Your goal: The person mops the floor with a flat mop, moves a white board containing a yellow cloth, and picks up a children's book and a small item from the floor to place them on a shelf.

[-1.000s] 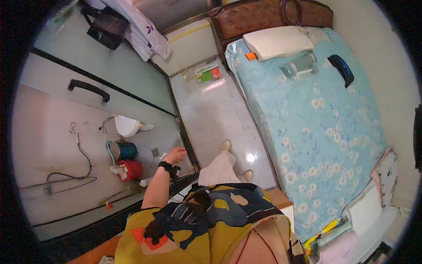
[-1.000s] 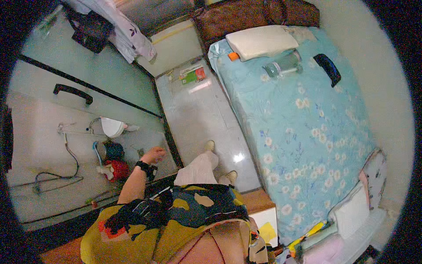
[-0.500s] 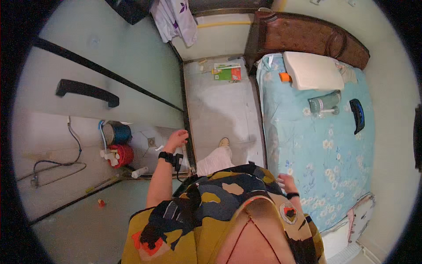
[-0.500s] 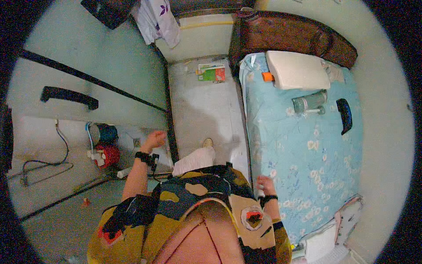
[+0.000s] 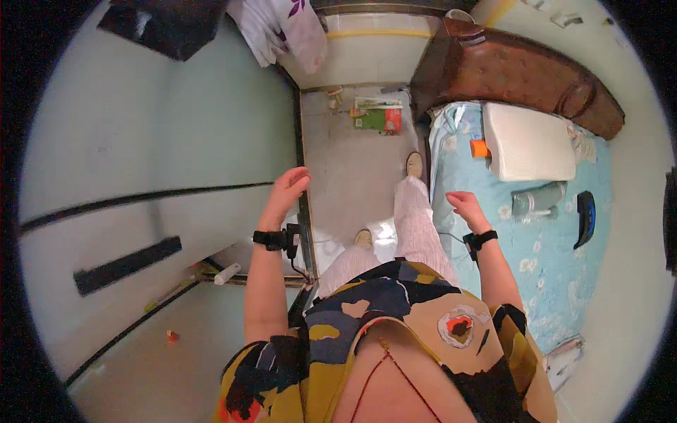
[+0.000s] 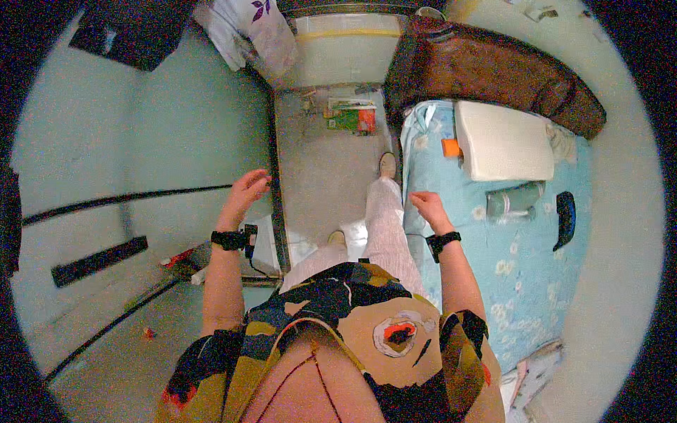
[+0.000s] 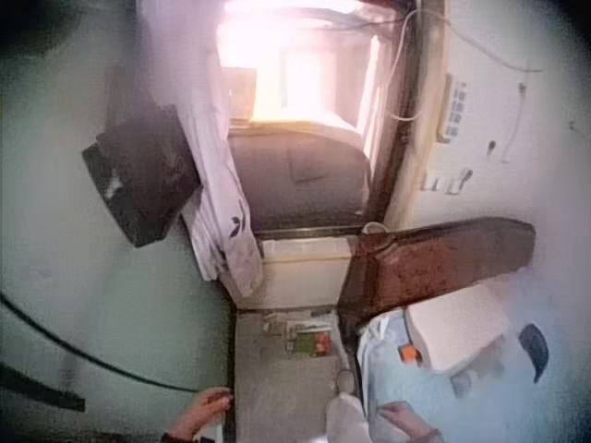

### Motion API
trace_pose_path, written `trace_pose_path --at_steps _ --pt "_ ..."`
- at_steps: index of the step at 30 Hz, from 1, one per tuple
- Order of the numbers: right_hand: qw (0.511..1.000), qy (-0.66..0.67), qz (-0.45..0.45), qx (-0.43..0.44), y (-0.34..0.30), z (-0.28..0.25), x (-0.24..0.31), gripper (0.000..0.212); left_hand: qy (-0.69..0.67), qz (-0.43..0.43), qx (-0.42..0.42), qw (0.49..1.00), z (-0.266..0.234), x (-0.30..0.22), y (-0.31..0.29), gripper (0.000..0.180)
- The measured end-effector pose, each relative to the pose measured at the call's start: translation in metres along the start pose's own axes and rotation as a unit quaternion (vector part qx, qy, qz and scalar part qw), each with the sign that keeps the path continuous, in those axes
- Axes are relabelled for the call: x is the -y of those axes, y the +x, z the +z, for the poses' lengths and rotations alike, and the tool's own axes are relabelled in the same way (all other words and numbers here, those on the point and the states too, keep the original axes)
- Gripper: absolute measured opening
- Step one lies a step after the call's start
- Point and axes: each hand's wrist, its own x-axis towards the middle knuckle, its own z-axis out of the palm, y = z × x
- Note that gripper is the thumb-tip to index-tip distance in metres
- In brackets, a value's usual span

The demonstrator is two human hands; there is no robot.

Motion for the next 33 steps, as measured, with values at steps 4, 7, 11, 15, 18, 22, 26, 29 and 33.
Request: trace_pose_path --at_steps 4,7,11,15,18,22,26,29,33 --pt "0.987 -0.093 -0.131 0.023 0.109 -0.003 0.020 0.029 -0.003 -0.025 -0.013 1.000 0.023 -0.036 0.053 0.042" --pt "0.972 -0.137 -0.189 0.025 0.199 -0.019 0.036 0.029 -0.014 -0.041 -0.013 0.999 0.053 -0.058 0.112 0.042" --pt "0.951 -0.223 -0.212 0.015 0.273 -0.003 0.071 0.027 -0.011 -0.056 0.005 0.998 0.077 -0.082 0.164 0.042" --pt "0.924 -0.306 -0.231 0.012 0.365 -0.006 0.053 0.025 -0.043 -0.060 0.029 0.997 0.113 -0.065 0.251 0.042" --pt "0.935 -0.323 -0.145 0.031 0.391 0.028 0.066 0.024 -0.064 -0.096 0.010 0.993 0.117 -0.027 0.290 0.039" --pt "0.923 -0.370 -0.106 0.017 0.463 0.058 0.032 0.028 0.049 -0.075 -0.048 0.995 0.121 0.021 0.352 0.036" --pt "0.884 -0.428 -0.179 -0.058 0.523 0.093 -0.007 0.036 0.012 -0.094 -0.101 0.990 0.126 0.084 0.395 0.034" --pt "0.849 -0.515 -0.109 0.044 0.563 0.112 -0.003 0.043 -0.081 -0.106 -0.092 0.987 0.132 0.112 0.410 0.034" --pt "0.891 -0.443 -0.099 0.030 0.613 0.122 -0.016 0.045 -0.216 -0.195 -0.039 0.956 0.149 0.135 0.416 0.044"
